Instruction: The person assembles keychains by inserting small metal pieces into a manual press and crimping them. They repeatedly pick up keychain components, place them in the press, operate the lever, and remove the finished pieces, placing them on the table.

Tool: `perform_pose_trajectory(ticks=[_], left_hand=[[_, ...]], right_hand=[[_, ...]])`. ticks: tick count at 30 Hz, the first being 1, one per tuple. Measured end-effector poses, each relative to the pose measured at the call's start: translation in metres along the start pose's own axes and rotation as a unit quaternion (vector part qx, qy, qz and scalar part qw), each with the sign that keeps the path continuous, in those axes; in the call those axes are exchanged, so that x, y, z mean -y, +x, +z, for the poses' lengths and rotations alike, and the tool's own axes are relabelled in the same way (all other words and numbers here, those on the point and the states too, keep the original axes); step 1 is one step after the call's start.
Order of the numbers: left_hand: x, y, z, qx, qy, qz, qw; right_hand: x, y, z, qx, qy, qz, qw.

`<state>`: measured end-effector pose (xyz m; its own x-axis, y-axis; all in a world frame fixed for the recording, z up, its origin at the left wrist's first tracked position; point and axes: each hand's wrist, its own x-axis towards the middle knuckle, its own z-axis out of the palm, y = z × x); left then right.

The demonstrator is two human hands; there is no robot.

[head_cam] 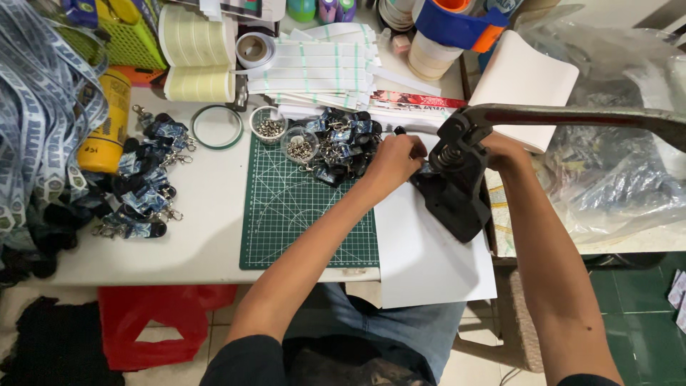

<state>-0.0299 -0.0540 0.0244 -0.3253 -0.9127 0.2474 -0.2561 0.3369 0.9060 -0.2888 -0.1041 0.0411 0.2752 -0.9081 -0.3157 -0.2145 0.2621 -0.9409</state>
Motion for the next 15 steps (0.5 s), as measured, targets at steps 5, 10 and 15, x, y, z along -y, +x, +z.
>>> perform_pose_trajectory(ticks=[5,10,15], left_hand=[[0.005,-0.010,0.001,-0.021,-0.021,0.024,0.999],[0.000,-0.022,0.002,-0.038,-0.048,0.018,0.998],[0.001,-0.029,0.013,-0.064,-0.004,0.041,0.997]], right_hand=[[-0.004,0.008,-0.007,0.032,0.036,-0.010,0.999],[0.001,0.002,-0.002,0.037,0.042,-0.042,0.998],[0.005,-0.006,-0.003,0.009,0.023,-0.079,0.997]])
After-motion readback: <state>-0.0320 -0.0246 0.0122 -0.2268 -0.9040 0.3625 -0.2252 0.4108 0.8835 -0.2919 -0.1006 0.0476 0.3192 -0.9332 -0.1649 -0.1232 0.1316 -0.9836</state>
